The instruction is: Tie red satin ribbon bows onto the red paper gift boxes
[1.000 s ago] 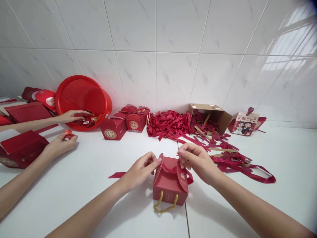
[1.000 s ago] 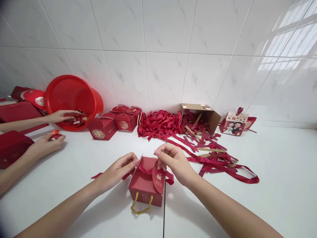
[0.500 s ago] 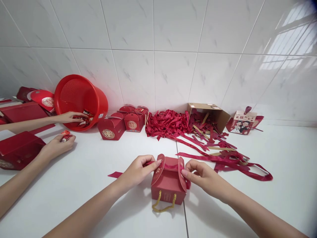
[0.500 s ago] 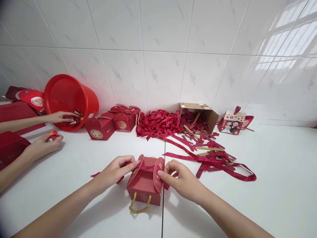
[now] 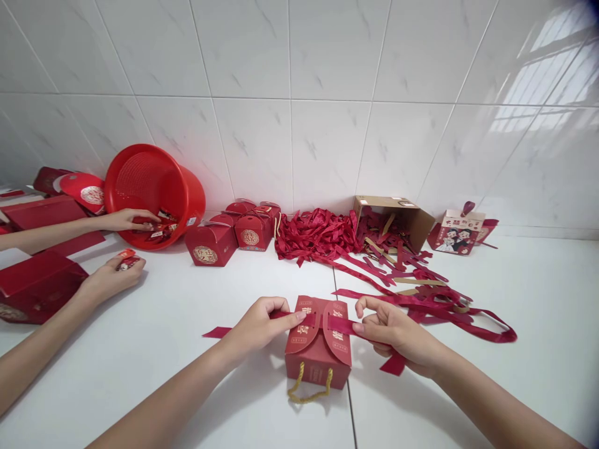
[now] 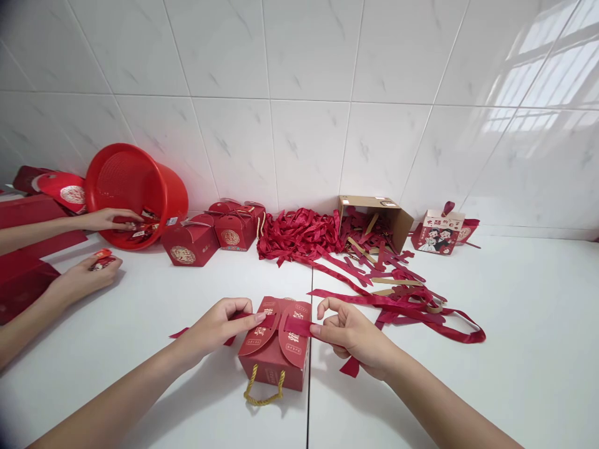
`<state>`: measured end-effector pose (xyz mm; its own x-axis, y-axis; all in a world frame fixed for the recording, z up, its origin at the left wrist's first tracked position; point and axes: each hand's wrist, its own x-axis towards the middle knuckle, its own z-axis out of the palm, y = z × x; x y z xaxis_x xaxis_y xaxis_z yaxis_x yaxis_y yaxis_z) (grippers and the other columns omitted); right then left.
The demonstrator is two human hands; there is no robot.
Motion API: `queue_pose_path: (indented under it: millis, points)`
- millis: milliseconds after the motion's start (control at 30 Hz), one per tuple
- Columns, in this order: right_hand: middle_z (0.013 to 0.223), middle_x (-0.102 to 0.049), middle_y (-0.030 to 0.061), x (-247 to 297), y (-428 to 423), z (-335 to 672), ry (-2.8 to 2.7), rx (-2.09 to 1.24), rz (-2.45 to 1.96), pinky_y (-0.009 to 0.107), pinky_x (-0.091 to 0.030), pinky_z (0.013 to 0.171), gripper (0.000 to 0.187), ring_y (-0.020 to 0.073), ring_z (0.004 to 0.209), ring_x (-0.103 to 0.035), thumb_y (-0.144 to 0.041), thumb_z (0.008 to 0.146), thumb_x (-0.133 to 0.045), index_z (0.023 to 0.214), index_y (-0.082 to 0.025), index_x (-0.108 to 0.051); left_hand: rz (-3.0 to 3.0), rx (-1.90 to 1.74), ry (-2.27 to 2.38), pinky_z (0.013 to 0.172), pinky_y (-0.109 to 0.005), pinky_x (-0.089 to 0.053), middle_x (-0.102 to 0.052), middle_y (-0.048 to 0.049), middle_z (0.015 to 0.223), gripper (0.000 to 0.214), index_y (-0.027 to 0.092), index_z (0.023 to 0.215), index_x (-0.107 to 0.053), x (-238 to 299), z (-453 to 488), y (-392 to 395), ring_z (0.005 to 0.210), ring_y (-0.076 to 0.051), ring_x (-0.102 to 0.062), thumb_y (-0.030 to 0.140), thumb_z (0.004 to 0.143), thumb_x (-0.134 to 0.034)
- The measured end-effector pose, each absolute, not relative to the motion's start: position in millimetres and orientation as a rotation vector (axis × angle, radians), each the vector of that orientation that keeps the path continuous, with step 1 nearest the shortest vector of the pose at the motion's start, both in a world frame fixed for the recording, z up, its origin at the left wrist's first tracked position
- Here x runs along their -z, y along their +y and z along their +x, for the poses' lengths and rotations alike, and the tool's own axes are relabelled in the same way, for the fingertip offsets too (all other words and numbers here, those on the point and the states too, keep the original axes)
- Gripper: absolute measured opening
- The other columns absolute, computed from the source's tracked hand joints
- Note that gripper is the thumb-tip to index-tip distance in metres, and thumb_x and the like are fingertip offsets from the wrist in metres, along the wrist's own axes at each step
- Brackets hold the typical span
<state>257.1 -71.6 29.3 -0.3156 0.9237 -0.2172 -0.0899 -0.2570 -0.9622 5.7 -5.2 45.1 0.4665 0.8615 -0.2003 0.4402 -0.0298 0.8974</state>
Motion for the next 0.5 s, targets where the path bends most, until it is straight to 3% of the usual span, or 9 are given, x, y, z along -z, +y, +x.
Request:
queue_pose_path:
  millis: [200, 300, 500]
  points:
    - [0.052, -0.029, -0.0108, -28, -72, 260, -1.343, -1.669, -1.156, 0.019, -0.015, 0.043, 0.034, 0.0055, 0.046, -0.018, -0.049, 0.080, -0.063, 0.090, -0.021, -0.047, 1.658, -0.493, 1.142, 0.047, -0.022, -0.026, -0.040, 0.0053, 0.056, 0.047, 0.018, 0.057, -0.038, -45, 5, -6, 0.052, -0.009, -0.034, 0.054, 0.071, -0.064]
    - [0.049, -0.026, -0.0112, -35, -74, 259, -1.503, -1.557, -1.238, 0.019, -0.016, 0.041, 0.033, 0.0069, 0.044, -0.018, -0.049, 0.084, -0.058, 0.102, -0.023, -0.051, 1.658, -0.501, 1.143, 0.048, -0.022, -0.027, -0.041, 0.0049, 0.057, 0.046, 0.018, 0.057, -0.039, -45, 6, -7, 0.053, -0.010, -0.035, 0.054, 0.071, -0.064]
    - [0.051, -0.022, -0.0096, -48, -73, 260, -1.745, -1.405, -1.300, 0.022, -0.017, 0.046, 0.038, 0.0076, 0.048, -0.018, -0.030, 0.088, -0.051, 0.125, -0.019, -0.055, 1.621, -0.473, 1.099, 0.051, -0.022, -0.027, -0.044, 0.0037, 0.058, 0.043, 0.017, 0.057, -0.045, -47, 6, -7, 0.054, -0.010, -0.035, 0.052, 0.072, -0.063]
